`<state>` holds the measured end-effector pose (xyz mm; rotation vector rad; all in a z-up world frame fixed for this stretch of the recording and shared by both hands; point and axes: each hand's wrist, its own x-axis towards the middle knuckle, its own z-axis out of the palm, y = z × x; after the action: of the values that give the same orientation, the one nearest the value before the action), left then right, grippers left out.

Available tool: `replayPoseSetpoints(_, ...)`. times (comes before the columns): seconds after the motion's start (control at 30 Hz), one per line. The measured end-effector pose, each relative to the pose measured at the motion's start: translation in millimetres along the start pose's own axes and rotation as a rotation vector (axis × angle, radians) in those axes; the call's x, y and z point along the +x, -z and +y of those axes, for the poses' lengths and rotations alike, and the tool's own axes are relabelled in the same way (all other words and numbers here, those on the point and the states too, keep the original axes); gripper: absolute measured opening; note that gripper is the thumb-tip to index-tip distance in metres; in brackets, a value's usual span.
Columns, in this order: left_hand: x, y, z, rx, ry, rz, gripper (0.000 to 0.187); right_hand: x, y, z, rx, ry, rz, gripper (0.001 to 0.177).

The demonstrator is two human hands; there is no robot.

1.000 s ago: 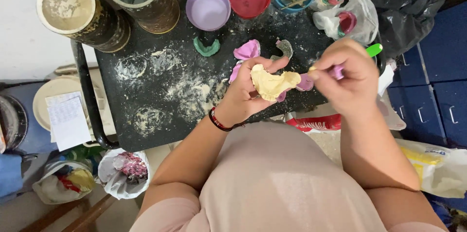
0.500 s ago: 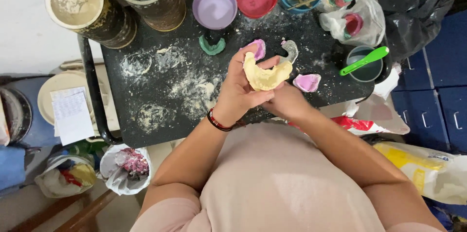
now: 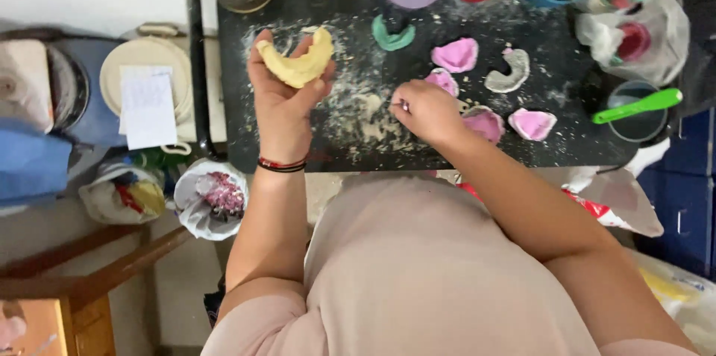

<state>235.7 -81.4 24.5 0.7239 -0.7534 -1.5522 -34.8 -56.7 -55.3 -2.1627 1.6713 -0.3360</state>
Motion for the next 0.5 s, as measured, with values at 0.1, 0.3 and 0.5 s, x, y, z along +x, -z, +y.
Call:
replayPoseSetpoints(0.1, -16.0, 25.7, 11.5, 0.006, -0.023, 0.089, 0.099, 33.3, -19.4, -25.6, 0.068, 0.014, -0.04, 0.01)
replayPoseSetpoints(0.3, -43.2, 59.7, -6.6, -0.006, 0.042, 0.126, 0.102, 71.3, -59.7, -38.3, 0.048, 0.06, -0.012, 0.013)
replayPoseSetpoints(0.5, -48.4, 75.3, -9.3, -0.038, 0.095, 0.078, 0.098, 51.9, -19.3, -41.7, 0.252, -0.097, 0.058, 0.021)
